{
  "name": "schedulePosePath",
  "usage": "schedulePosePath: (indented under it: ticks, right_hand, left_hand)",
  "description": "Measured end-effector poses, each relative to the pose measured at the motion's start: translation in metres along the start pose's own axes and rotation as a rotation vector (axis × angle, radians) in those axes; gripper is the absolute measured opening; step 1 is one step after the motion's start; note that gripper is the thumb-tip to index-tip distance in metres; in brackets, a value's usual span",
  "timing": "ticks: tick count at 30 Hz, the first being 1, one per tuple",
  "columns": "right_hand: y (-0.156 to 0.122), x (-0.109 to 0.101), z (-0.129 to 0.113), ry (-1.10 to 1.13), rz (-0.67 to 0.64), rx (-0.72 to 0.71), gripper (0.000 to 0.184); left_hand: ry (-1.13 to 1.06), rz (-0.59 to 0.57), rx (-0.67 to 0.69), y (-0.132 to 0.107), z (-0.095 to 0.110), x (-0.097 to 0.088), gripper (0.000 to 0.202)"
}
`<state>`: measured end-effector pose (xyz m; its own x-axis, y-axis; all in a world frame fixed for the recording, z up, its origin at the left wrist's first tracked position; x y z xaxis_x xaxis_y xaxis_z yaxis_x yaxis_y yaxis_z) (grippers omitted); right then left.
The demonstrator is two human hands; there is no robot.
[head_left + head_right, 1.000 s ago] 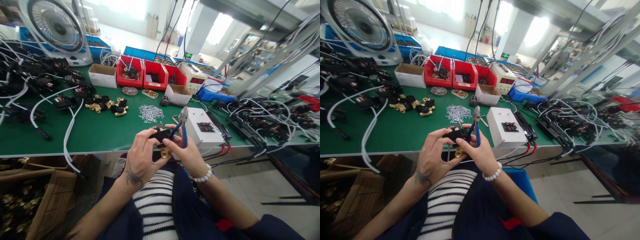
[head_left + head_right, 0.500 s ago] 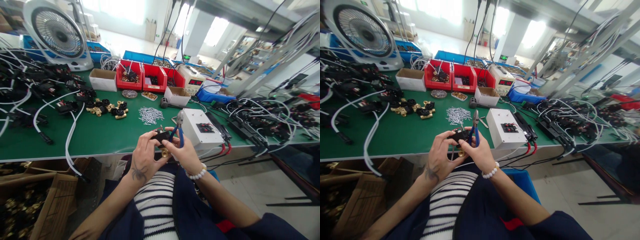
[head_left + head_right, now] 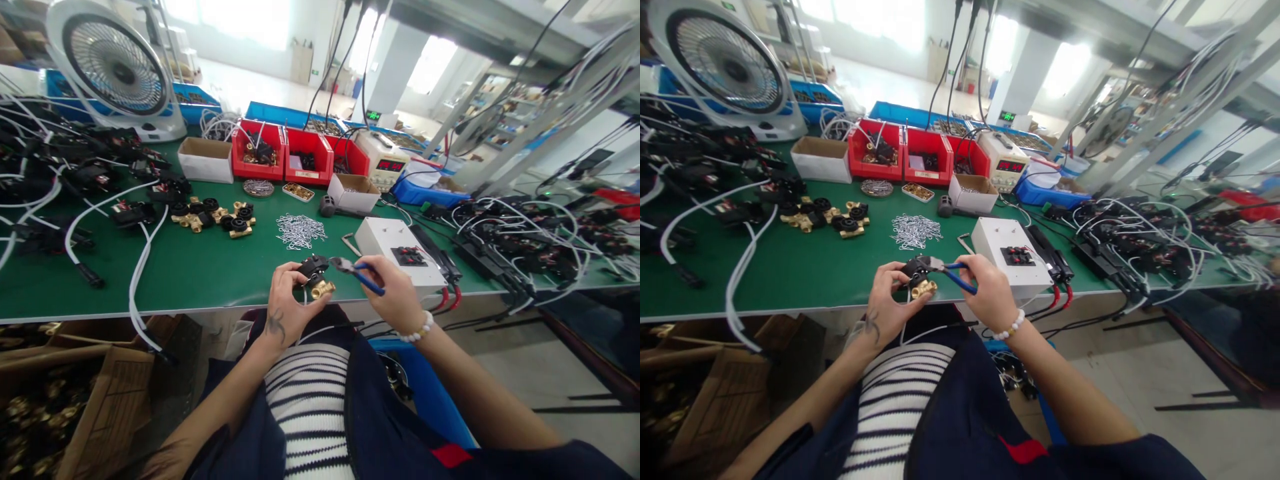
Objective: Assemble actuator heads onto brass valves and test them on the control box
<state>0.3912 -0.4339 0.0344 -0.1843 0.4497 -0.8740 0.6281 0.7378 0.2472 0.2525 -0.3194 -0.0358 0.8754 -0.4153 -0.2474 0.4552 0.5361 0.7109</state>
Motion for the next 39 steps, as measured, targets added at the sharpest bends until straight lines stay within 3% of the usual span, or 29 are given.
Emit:
schedulePosePath:
  ticks: [2,4,8,10,14,15,16,20,21,25,26,30,32,34,36,39]
  right_hand:
    - [-0.001,0.016,0.000,-0.168,-0.108,0.007,0.026]
    - [0.001,0.017,-0.004,-0.182,-0.133,-0.010,0.025]
    - [0.004,-0.019,-0.006,0.103,0.100,-0.011,0.020]
    - [0.006,-0.021,-0.001,0.100,0.125,0.034,0.020]
    - [0.008,0.023,0.001,-0.259,-0.223,0.036,0.021]
    - [0.008,0.026,0.000,-0.287,-0.257,0.022,0.022]
    - [0.009,0.022,-0.003,-0.259,-0.234,0.012,0.023]
    - [0.014,-0.011,-0.005,-0.014,0.055,0.035,0.025]
    - [0.014,-0.009,-0.005,-0.046,0.043,0.040,0.024]
    - [0.011,0.028,-0.004,-0.335,-0.267,-0.027,0.020]
    - [0.012,0.026,-0.005,-0.322,-0.255,-0.045,0.021]
    - [0.019,-0.015,-0.010,-0.060,0.068,-0.051,0.023]
    - [0.019,-0.006,-0.009,-0.125,0.015,-0.035,0.022]
    - [0.016,0.020,-0.005,-0.306,-0.187,-0.040,0.022]
    - [0.014,0.031,-0.004,-0.391,-0.279,-0.068,0.022]
    - [0.019,0.002,-0.010,-0.201,-0.050,-0.081,0.024]
  left_hand:
    - [-0.012,-0.004,-0.006,0.000,-0.001,0.000,0.036]
    - [-0.021,-0.005,-0.013,0.000,-0.001,-0.001,0.036]
    - [-0.032,-0.005,-0.026,0.000,-0.002,0.000,0.036]
    - [-0.036,-0.005,-0.024,0.000,-0.001,0.000,0.036]
    - [-0.037,-0.007,-0.015,0.001,-0.001,0.000,0.035]
    - [-0.035,-0.008,-0.015,0.001,-0.001,0.000,0.035]
    - [-0.032,-0.008,-0.015,0.001,-0.001,0.000,0.035]
    - [-0.030,-0.007,-0.016,0.000,-0.001,0.000,0.036]
    - [-0.030,-0.006,-0.014,-0.001,-0.002,0.000,0.036]
    - [-0.028,-0.005,0.002,-0.001,-0.001,0.001,0.036]
    - [-0.027,-0.006,0.006,-0.001,-0.001,0.001,0.036]
    - [-0.025,-0.012,0.015,0.000,0.000,0.001,0.038]
    - [-0.024,-0.013,0.018,0.000,0.000,0.001,0.038]
    - [-0.023,-0.012,0.021,0.000,-0.001,0.001,0.037]
    - [-0.025,-0.009,0.023,0.000,-0.001,0.001,0.037]
    - [-0.032,-0.007,0.023,0.000,-0.001,0.003,0.037]
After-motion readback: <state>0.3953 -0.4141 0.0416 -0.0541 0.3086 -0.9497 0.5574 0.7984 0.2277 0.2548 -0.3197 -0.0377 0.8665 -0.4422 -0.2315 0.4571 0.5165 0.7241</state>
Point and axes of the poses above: each hand's wrist, its own y-axis towards the middle knuckle, its own x-axis out of the palm, z = x × y, the point moved 10 cm from there along y, towards the middle knuckle, and after that the axes turned 13 degrees about x, right-handed, at the moved point
